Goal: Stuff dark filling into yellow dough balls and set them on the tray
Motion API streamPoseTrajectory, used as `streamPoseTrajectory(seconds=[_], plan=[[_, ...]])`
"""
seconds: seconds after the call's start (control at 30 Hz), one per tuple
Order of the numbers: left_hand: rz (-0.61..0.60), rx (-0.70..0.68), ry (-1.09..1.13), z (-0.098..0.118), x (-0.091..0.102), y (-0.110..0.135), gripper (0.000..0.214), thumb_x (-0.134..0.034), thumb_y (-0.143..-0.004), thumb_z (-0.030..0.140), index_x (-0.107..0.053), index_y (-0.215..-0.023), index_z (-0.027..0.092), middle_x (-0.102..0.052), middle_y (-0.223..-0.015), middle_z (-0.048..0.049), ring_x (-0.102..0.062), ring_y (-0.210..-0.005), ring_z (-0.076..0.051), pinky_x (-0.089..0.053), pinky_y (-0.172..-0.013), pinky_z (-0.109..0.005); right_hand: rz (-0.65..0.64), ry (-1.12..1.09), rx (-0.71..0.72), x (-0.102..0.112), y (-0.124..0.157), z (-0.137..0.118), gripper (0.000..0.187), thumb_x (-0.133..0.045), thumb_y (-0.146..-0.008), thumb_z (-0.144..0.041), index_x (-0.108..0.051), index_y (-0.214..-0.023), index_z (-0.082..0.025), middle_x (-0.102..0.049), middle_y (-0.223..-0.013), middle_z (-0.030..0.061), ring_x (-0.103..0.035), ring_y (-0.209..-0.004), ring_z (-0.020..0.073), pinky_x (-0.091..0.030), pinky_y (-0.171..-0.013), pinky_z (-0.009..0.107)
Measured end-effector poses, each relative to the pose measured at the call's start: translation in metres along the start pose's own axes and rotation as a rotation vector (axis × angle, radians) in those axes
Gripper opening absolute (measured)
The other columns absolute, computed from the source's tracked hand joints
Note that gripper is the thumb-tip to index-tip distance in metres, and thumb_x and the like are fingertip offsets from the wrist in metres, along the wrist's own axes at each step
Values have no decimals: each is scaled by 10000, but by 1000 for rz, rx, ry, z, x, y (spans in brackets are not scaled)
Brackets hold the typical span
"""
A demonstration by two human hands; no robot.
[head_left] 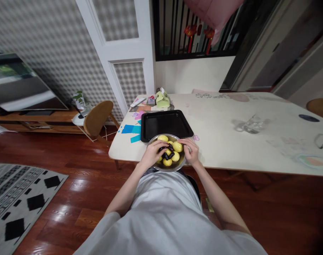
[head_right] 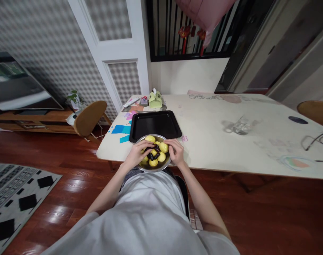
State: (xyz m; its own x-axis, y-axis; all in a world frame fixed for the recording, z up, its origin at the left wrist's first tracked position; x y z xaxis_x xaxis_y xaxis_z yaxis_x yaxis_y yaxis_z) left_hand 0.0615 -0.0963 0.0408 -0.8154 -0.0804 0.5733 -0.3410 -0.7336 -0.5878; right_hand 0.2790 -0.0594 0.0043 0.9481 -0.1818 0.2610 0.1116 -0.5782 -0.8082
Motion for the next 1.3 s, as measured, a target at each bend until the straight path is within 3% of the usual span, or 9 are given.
streamPoseTrajectory(seconds=[0.17,0.33,0.4,0.5,0.67,0.87,1.03,1.3], plan=[[125,11,-28,-3,18,-3,154,-605,-1033,209,-749,-1087,203,-770,-1137,-88,-740,-1090,-207,-603,-1007,-361,13,-10,8,0,-1,-2,316,-473,-1019,-286,-785,-1015,-241,-807,-977,79,-737,-927,275,-577,-851,475],[279,163,-202,-39,43,1,210,-553,-1021,161,-739,-1114,195,-777,-1119,-99,-740,-1058,-228,-607,-958,-368,14,-32,38,0,-2,-3,296,-485,-1018,-261,-780,-1034,-240,-809,-978,74,-740,-929,270,-572,-835,462],[242,244,-267,-59,45,5,230,-560,-1008,170,-737,-1154,187,-779,-1163,-120,-739,-1090,-260,-604,-981,-409,14,-28,45,0,-2,-2,293,-486,-1018,-260,-778,-1033,-241,-808,-978,76,-742,-924,270,-571,-826,462],[82,293,-319,-81,38,13,292,-526,-1018,192,-730,-1226,177,-756,-1280,-143,-691,-1246,-296,-544,-1101,-487,20,-25,49,0,-2,-1,293,-484,-1019,-260,-776,-1030,-242,-809,-973,77,-742,-920,269,-571,-823,464],[-157,212,-392,-92,25,21,448,-502,-999,167,-629,-1428,186,-625,-1516,-121,-487,-1502,-272,-241,-1323,-556,22,-15,35,0,-1,0,305,-477,-1019,-278,-779,-1019,-239,-812,-969,82,-746,-926,278,-574,-833,475],[-134,264,-447,-95,27,17,411,-438,-1060,186,-664,-1401,227,-679,-1447,-88,-563,-1402,-254,-260,-1297,-531,16,-37,65,0,0,1,291,-487,-1014,-228,-774,-1059,-241,-810,-1002,80,-741,-947,273,-569,-838,464],[-80,374,-465,-107,32,14,351,-497,-1074,248,-697,-1362,237,-698,-1405,-91,-597,-1332,-265,-431,-1163,-465,8,-47,64,1,0,2,290,-492,-1009,-207,-773,-1070,-242,-804,-1029,83,-730,-960,273,-567,-838,462],[-68,303,-435,-110,38,15,326,-512,-1069,256,-732,-1308,235,-722,-1249,-99,-646,-1198,-262,-515,-1065,-422,16,-38,43,1,-1,-1,290,-495,-1000,-233,-782,-1040,-243,-802,-994,83,-734,-923,276,-571,-820,467]])
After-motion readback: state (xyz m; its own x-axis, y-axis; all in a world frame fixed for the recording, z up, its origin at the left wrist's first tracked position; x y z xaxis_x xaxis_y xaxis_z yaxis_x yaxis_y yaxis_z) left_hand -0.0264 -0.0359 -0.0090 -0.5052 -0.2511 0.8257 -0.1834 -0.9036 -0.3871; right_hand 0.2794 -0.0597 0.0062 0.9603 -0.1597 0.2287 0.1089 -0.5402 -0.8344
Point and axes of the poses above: each hand's wrist, its own y-axis away from the middle knuckle, its own x-axis out of the back of the hand, z = x × y, the point moved 4 cm from there along -y, towards the middle knuckle
